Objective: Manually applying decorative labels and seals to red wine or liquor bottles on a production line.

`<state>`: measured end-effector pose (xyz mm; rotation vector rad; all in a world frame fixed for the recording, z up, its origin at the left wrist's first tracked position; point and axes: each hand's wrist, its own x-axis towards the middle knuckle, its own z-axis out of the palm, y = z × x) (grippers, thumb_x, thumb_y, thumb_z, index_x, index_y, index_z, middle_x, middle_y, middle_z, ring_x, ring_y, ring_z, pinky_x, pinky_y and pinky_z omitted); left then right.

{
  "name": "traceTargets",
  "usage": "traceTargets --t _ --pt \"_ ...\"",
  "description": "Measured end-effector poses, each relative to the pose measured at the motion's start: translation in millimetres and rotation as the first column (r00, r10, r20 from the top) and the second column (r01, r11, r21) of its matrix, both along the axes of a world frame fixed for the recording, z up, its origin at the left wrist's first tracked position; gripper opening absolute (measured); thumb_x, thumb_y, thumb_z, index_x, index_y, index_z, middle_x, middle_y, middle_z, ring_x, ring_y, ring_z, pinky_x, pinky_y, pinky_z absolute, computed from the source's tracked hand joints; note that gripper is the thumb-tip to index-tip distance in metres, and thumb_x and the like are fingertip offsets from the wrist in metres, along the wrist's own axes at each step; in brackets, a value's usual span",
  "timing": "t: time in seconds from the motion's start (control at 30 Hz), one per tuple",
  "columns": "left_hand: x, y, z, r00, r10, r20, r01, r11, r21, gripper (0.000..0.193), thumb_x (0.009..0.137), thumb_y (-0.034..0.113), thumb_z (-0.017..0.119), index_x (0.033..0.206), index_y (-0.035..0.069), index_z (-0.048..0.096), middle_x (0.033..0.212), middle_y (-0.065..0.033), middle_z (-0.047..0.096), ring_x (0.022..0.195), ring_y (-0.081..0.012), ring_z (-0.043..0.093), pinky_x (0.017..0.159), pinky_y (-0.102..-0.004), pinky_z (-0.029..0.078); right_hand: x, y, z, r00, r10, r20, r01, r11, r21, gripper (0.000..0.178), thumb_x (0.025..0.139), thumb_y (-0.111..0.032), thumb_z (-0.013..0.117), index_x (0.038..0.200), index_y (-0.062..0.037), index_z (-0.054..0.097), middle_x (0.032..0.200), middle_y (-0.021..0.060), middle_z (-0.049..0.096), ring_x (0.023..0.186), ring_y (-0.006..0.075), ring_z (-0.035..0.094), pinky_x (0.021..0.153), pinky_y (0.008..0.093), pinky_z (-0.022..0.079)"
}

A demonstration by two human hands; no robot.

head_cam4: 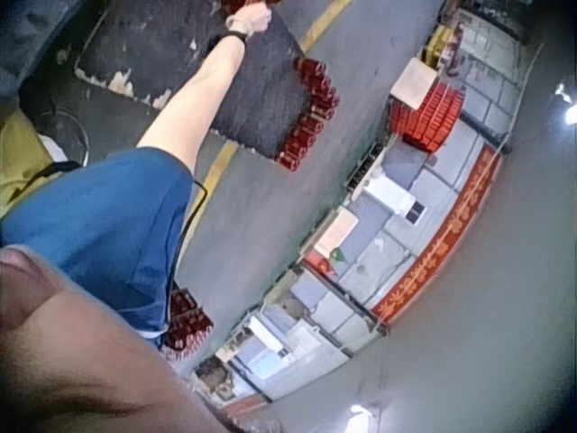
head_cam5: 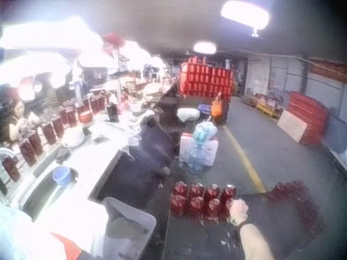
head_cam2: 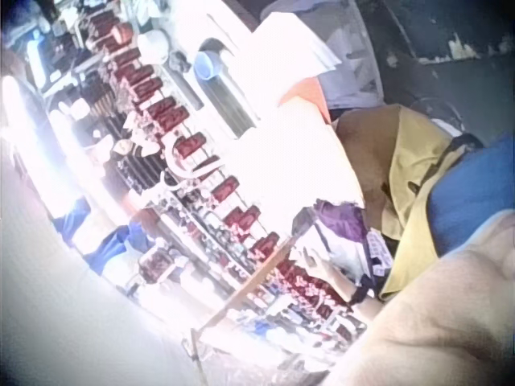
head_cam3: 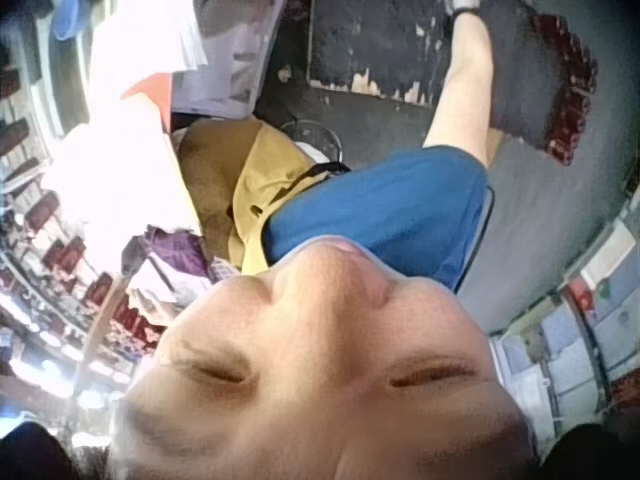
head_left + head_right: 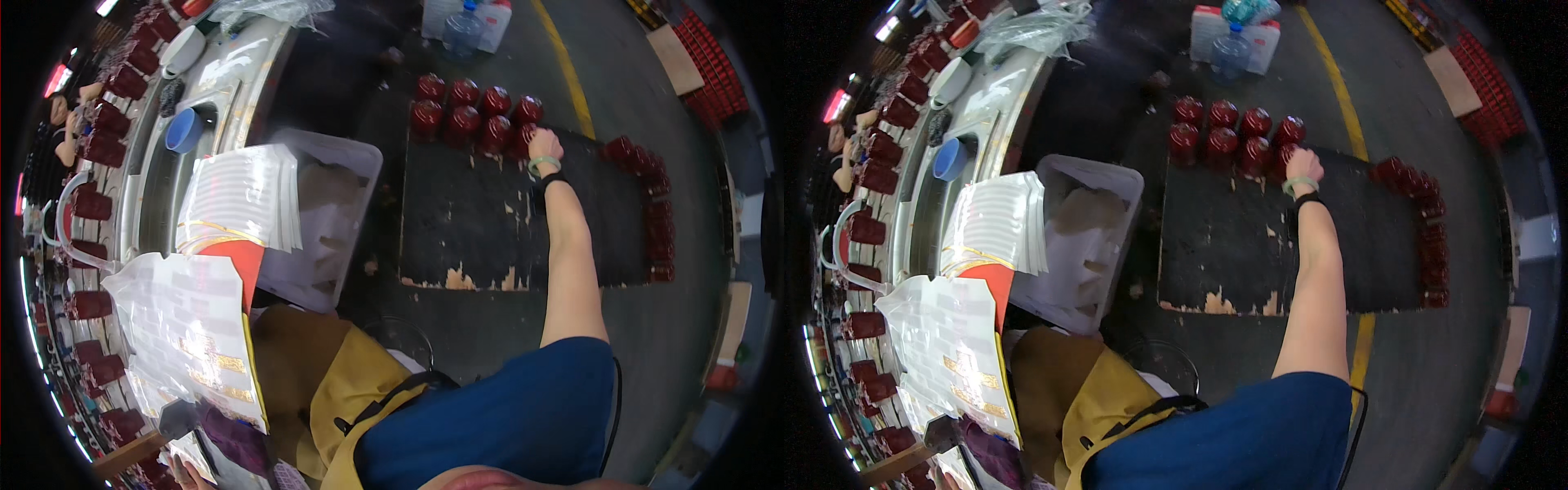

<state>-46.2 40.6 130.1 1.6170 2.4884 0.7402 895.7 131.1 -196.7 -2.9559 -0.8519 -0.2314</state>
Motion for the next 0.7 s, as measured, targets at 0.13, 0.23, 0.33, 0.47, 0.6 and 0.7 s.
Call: traceTargets --t 0.13,0.23,0.33,0.47,0.6,0.7 --pt "-10 -9 0 0.987 0.085 0.139 -0.098 0.991 0.09 0.033 0.098 0.007 0.07 0.128 -0.008 0.068 0.137 -0.0204 0.065 0.126 -0.0262 0.061 0.11 -0.0385 0.049 10 16 -4 0.981 -0.113 -0.156 0.117 0.993 0.016 0.031 0.101 -0.035 0.057 0.11 -0.0096 0.073 0.115 0.0196 0.073 0.108 0.0426 0.069 0.086 0.055 0.058" --pt "-12 -8 2 0.968 0.11 0.226 -0.155 0.968 0.195 0.032 0.099 0.01 0.069 0.127 -0.006 0.069 0.138 -0.019 0.065 0.126 -0.0258 0.061 0.108 -0.0384 0.049 10 20 7 0.973 -0.166 -0.158 0.18 0.98 0.082 0.036 0.099 -0.042 0.063 0.11 -0.01 0.072 0.112 0.0189 0.074 0.107 0.0427 0.07 0.086 0.0546 0.057" --pt "-30 -12 -1 0.991 0.135 0.017 -0.136 0.981 0.141 0.03 0.1 0.014 0.069 0.125 -0.003 0.072 0.139 -0.0187 0.065 0.127 -0.0273 0.061 0.108 -0.0388 0.048 -5 22 28 0.981 -0.151 -0.118 0.167 0.976 0.141 0.027 0.097 -0.031 0.068 0.116 -0.012 0.069 0.116 0.0161 0.071 0.11 0.0395 0.069 0.088 0.0527 0.057" --pt "-94 -36 -17 0.995 0.065 -0.071 -0.053 0.984 0.17 0.032 0.1 0.016 0.069 0.125 -0.003 0.072 0.138 -0.0192 0.066 0.127 -0.0284 0.062 0.107 -0.0395 0.048 -76 46 76 0.949 0.314 -0.034 -0.268 0.857 0.441 0.019 0.093 -0.018 0.07 0.109 -0.009 0.071 0.11 0.0154 0.071 0.103 0.036 0.069 0.086 0.0481 0.055" --pt "-154 -56 -27 0.967 -0.004 0.254 -0.073 0.953 0.293 0.041 0.105 0.007 0.057 0.142 -0.009 0.054 0.154 -0.0104 0.051 0.133 -0.0177 0.052 0.114 -0.0316 0.038 -215 79 151 0.645 0.764 0.007 -0.548 0.456 0.701 0.013 0.091 -0.008 0.071 0.103 -0.0039 0.073 0.098 0.014 0.071 0.088 0.029 0.07 0.077 0.0386 0.055" --pt "-163 -80 -9 0.941 -0.01 0.339 -0.127 0.916 0.379 0.041 0.105 0.008 0.058 0.143 -0.007 0.055 0.152 -0.011 0.054 0.132 -0.0181 0.054 0.114 -0.0319 0.038 -335 93 210 0.375 0.925 0.054 -0.635 0.214 0.742 0.012 0.09 -0.005 0.071 0.102 -0.0017 0.072 0.094 0.0124 0.069 0.081 0.0257 0.069 0.073 0.035 0.054"
